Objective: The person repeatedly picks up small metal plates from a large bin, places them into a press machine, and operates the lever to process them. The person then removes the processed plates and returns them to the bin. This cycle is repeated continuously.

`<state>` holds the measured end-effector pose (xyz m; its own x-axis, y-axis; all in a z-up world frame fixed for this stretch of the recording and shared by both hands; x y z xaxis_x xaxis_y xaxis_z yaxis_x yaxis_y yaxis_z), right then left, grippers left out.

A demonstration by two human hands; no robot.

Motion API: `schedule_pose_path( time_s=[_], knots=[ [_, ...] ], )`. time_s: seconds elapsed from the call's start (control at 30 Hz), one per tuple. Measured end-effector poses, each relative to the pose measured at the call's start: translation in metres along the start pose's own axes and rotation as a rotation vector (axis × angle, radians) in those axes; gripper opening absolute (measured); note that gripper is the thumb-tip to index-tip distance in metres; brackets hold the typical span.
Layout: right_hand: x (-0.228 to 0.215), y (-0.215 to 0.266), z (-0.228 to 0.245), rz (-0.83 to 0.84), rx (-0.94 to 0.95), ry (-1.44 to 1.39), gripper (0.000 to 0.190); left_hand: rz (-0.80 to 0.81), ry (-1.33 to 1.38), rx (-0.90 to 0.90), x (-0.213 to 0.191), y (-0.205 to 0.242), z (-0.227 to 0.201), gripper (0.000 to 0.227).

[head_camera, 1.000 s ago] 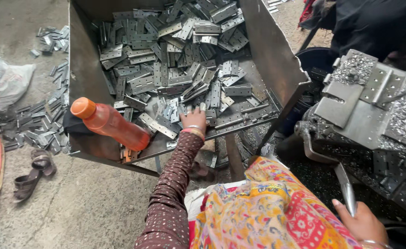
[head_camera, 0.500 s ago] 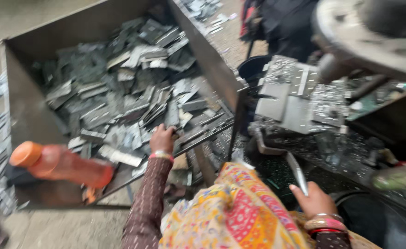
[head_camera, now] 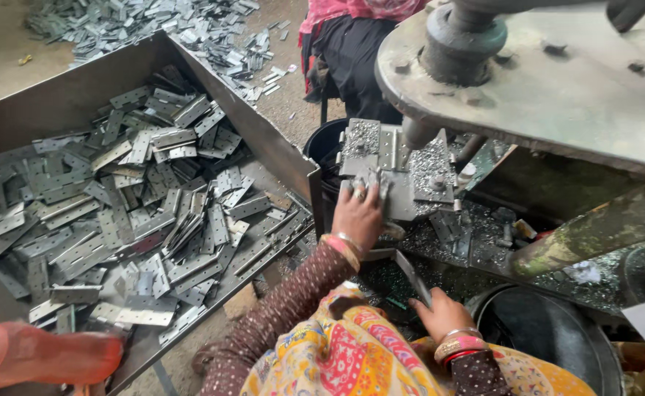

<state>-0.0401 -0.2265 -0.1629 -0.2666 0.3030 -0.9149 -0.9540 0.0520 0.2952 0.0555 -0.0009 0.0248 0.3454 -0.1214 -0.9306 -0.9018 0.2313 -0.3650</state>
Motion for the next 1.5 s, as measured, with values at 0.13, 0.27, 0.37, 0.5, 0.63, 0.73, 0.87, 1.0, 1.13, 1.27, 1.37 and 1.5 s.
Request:
schedule_pose_path(
  time_s=[0.13, 0.27, 0.37, 0.5, 0.63, 0.73, 0.87, 1.0, 1.13, 1.27, 1.37, 1.5],
  knots=[
    [0.001, 0.004, 0.003, 0.09, 0.043, 0.041, 0.057, -0.066, -0.066, -0.088, 0.003, 0.009, 0.002, 0.073],
    [-0.021, -0.011, 0.014, 0.128, 0.066, 0.086, 0.065, -0.131, -0.088, -0.033, -0.008, 0.022, -0.013, 0.08],
    [-0.032, -0.021, 0.022, 0.182, 0.074, 0.19, 0.069, -0.01, -0.007, 0.035, 0.004, 0.025, -0.036, 0.07],
    [-0.035, -0.021, 0.02, 0.111, 0.056, 0.205, 0.066, 0.052, 0.005, 0.009, 0.025, -0.005, -0.033, 0.065],
    [0.0, -0.003, 0.001, 0.076, 0.095, 0.105, 0.061, 0.076, -0.03, -0.029, 0.044, -0.023, -0.021, 0.052],
    [0.01, -0.003, -0.008, -0.033, 0.071, 0.056, 0.057, 0.079, 0.012, -0.028, 0.049, -0.024, -0.022, 0.052],
    [0.016, -0.001, -0.007, 0.041, 0.066, 0.06, 0.055, -0.051, -0.011, -0.007, 0.036, -0.014, -0.028, 0.045],
    [-0.02, -0.017, 0.013, 0.053, 0.067, 0.17, 0.052, 0.005, -0.038, 0.005, 0.043, -0.011, -0.029, 0.034],
    [-0.018, -0.003, 0.017, 0.054, 0.118, 0.12, 0.051, 0.03, -0.085, 0.023, 0.049, -0.009, -0.035, 0.034],
    [0.022, 0.016, 0.001, 0.077, 0.149, 0.065, 0.048, 0.034, -0.018, 0.012, 0.043, -0.017, -0.033, 0.032],
    [0.032, 0.014, 0.002, -0.01, 0.058, 0.058, 0.048, 0.149, -0.023, 0.036, 0.045, -0.006, -0.034, 0.03],
    [0.015, -0.011, 0.0, 0.092, 0.08, 0.061, 0.051, 0.222, -0.118, 0.049, 0.044, -0.019, -0.032, 0.029]
  ],
)
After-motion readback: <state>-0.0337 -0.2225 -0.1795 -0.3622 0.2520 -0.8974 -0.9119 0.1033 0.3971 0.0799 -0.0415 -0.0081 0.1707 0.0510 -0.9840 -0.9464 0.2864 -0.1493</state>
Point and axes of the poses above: each hand's wrist, its own y-axis away from the middle knuckle, its own x-axis out of the palm, z = x × y, the point moved 10 cm from there along -y, towards the middle knuckle, and after that the axes turned 6 degrees about -z, right-handed, at the moved point
